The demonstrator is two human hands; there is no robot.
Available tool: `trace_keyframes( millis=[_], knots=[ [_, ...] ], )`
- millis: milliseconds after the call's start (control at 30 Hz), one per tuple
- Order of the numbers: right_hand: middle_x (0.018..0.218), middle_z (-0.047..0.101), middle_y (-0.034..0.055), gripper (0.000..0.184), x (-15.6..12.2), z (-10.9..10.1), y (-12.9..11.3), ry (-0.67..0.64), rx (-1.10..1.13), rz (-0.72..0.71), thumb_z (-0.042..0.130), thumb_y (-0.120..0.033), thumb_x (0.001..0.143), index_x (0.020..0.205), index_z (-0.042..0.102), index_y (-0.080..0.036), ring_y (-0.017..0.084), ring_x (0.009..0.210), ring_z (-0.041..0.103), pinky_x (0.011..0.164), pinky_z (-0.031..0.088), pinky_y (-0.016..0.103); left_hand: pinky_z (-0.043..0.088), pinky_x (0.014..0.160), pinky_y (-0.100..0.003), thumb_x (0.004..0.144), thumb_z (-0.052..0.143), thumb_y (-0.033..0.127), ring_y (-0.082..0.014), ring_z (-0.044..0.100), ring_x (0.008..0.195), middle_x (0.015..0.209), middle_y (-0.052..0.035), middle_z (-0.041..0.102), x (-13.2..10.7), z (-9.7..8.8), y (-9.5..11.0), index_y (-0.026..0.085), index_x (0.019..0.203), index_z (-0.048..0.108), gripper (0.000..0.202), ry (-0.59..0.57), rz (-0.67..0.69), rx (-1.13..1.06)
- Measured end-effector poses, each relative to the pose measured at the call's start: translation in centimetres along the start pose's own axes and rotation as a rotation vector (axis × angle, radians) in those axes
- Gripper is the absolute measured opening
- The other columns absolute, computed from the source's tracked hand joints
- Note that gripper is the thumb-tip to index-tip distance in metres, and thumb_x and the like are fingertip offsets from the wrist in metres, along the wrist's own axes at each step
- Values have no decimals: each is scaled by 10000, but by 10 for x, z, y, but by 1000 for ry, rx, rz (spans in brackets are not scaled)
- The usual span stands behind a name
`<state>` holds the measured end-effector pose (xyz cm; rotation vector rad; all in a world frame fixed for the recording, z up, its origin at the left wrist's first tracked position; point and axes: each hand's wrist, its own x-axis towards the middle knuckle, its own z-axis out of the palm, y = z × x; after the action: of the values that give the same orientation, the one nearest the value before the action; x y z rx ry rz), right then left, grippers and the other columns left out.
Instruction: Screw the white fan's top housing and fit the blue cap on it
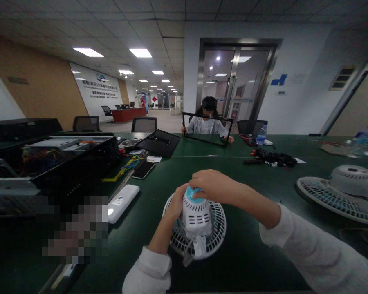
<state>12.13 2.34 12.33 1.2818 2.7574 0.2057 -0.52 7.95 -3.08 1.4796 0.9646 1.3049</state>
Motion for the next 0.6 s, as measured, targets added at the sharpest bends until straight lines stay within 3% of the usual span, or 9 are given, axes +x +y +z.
trace_keyframes(
  millis=[267, 467, 600],
  knots=[
    [815, 669, 106, 296, 4, 7, -14, 51, -47, 193, 445, -224, 817, 1096, 493, -136, 252, 757, 637, 601, 427, 299, 366, 977, -371, 724, 465, 172, -217, 558, 1049, 1016, -62, 688, 0, -1, -1, 158, 871, 681, 262, -4, 7, -15],
    [834, 663, 137, 277, 11, 18, -15, 60, 20, 382, 323, -160, 854, 1064, 499, -118, 248, 741, 643, 563, 409, 291, 404, 934, -335, 766, 433, 226, -205, 583, 990, 943, -39, 707, -3, 1, 14, 183, 826, 692, 269, -47, 6, -31],
    [831, 659, 75, 283, 2, 6, -3, 31, 109, 291, 352, -182, 867, 1091, 526, -176, 198, 748, 624, 602, 411, 272, 451, 861, -336, 794, 395, 276, -207, 613, 893, 858, -42, 717, -2, 4, 20, 154, 810, 694, 323, -88, -2, -54]
  ],
)
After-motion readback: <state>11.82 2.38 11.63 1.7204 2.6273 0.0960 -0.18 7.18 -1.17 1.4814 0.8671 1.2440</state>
